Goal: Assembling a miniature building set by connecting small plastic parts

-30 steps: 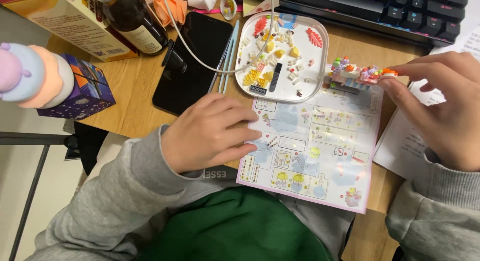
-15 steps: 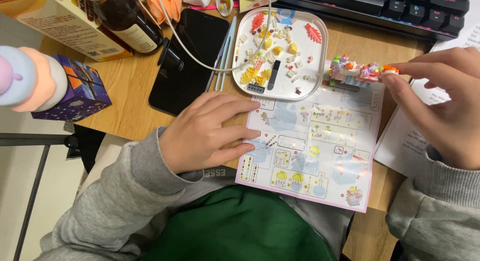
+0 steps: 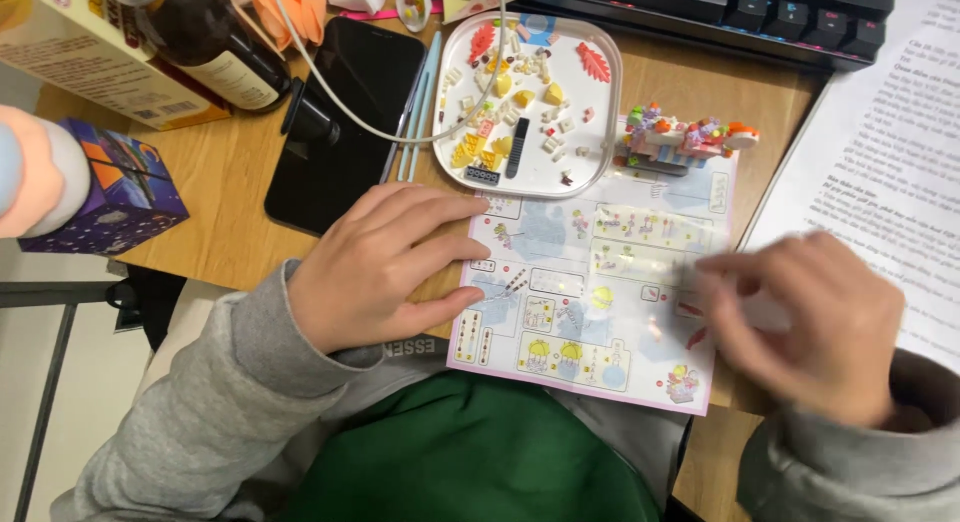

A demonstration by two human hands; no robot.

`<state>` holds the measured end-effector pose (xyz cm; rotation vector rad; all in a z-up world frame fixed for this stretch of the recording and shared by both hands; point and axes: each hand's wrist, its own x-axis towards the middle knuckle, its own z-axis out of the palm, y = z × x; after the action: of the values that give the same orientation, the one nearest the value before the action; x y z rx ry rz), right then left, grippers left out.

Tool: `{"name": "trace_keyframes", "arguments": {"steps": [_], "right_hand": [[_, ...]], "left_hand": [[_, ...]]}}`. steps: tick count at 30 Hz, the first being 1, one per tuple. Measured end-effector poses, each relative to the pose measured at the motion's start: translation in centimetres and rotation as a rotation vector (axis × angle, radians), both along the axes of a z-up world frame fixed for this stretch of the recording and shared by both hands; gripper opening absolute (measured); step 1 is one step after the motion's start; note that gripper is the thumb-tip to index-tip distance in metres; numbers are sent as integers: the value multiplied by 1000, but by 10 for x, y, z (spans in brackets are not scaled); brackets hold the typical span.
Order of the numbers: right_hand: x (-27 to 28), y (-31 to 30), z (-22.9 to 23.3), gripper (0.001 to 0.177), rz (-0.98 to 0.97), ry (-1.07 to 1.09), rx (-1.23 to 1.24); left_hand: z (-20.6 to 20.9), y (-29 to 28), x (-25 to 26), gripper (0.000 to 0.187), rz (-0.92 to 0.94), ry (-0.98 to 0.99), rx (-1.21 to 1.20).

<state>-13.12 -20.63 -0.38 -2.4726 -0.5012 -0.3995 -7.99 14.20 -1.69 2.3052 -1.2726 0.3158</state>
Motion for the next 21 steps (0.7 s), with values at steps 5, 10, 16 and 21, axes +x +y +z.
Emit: {"name": "trace_keyframes", "arguments": {"steps": [5, 10, 16, 21], "right_hand": [[-22, 6, -3, 19, -4, -172, -154], [-28, 14, -11, 19, 72, -215, -334], [-27, 15, -8, 24, 41, -223, -389], [-29, 13, -11, 24, 2, -234, -395]], "left_hand": [[0, -3, 2, 29, -16, -28, 11], [1, -6, 0, 51, -22, -14, 33], [0, -5, -3, 84, -6, -71, 97], [2, -5, -7, 84, 19, -149, 118]]}}
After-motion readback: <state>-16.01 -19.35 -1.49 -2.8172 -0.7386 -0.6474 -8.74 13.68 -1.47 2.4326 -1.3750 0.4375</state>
